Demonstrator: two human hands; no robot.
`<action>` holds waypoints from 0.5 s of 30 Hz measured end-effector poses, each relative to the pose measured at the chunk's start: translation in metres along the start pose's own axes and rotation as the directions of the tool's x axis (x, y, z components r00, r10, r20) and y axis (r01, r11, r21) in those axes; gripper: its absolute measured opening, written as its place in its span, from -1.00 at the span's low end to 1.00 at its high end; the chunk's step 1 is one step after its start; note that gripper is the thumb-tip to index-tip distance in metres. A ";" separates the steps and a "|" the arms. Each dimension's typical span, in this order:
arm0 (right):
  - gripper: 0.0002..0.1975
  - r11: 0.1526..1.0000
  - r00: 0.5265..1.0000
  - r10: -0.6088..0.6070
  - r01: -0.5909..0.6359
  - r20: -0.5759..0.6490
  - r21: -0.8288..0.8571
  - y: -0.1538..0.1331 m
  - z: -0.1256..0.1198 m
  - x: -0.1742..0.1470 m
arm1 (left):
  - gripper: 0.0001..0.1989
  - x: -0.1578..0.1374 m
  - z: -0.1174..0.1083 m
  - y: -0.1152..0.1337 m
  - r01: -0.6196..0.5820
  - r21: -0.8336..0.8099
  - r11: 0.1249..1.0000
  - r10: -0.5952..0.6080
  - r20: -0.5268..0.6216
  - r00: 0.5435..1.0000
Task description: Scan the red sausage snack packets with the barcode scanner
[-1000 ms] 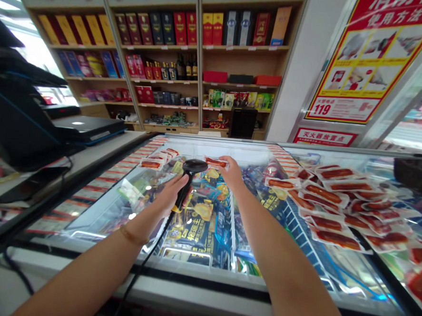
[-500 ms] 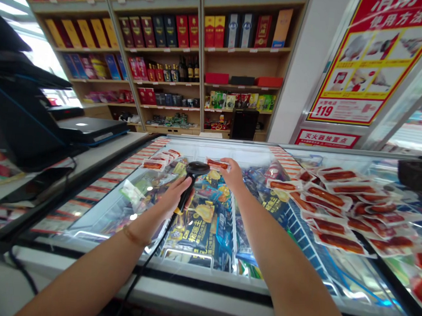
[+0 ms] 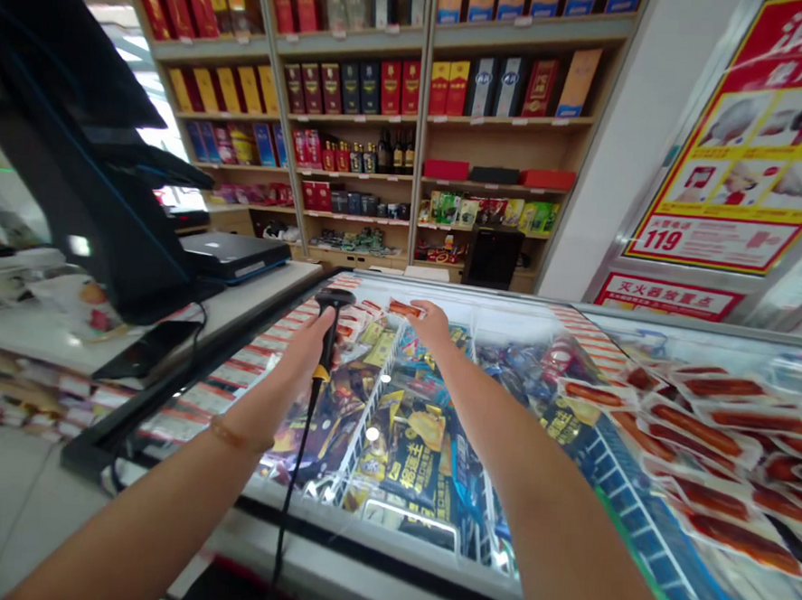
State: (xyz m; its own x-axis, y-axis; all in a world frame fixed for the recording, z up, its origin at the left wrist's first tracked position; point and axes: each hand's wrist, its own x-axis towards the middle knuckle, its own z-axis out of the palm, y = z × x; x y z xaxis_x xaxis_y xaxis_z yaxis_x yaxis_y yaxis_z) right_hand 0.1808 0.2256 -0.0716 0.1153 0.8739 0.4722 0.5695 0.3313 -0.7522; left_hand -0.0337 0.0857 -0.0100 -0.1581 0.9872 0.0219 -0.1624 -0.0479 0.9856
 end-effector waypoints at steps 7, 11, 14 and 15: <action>-0.70 0.999 1.000 0.008 -0.009 0.028 0.039 -0.033 0.094 0.029 | -0.58 0.007 -0.079 0.005 -0.050 0.015 0.999 0.052 -0.159 0.986; -0.74 1.000 0.998 -0.013 0.012 0.063 0.023 -0.028 0.106 0.030 | -0.53 0.006 -0.089 -0.005 0.031 -0.071 0.997 -0.039 -0.114 0.993; -0.73 0.999 0.996 -0.030 0.031 0.087 -0.015 -0.019 0.093 0.030 | -0.52 0.007 -0.077 -0.012 0.066 -0.106 0.992 -0.075 -0.087 0.993; -0.71 0.999 0.995 -0.033 0.037 0.095 -0.036 -0.016 0.086 0.029 | -0.52 0.007 -0.070 -0.014 0.069 -0.115 0.991 -0.078 -0.075 0.994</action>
State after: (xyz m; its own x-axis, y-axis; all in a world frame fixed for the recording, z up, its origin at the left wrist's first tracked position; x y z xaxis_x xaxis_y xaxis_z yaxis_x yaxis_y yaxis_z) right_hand 0.1054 0.2761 -0.0852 0.0187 0.8922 0.4513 0.6024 0.3502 -0.7173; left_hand -0.1001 0.0823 -0.0357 -0.2175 0.9737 -0.0681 -0.2839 0.0036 0.9588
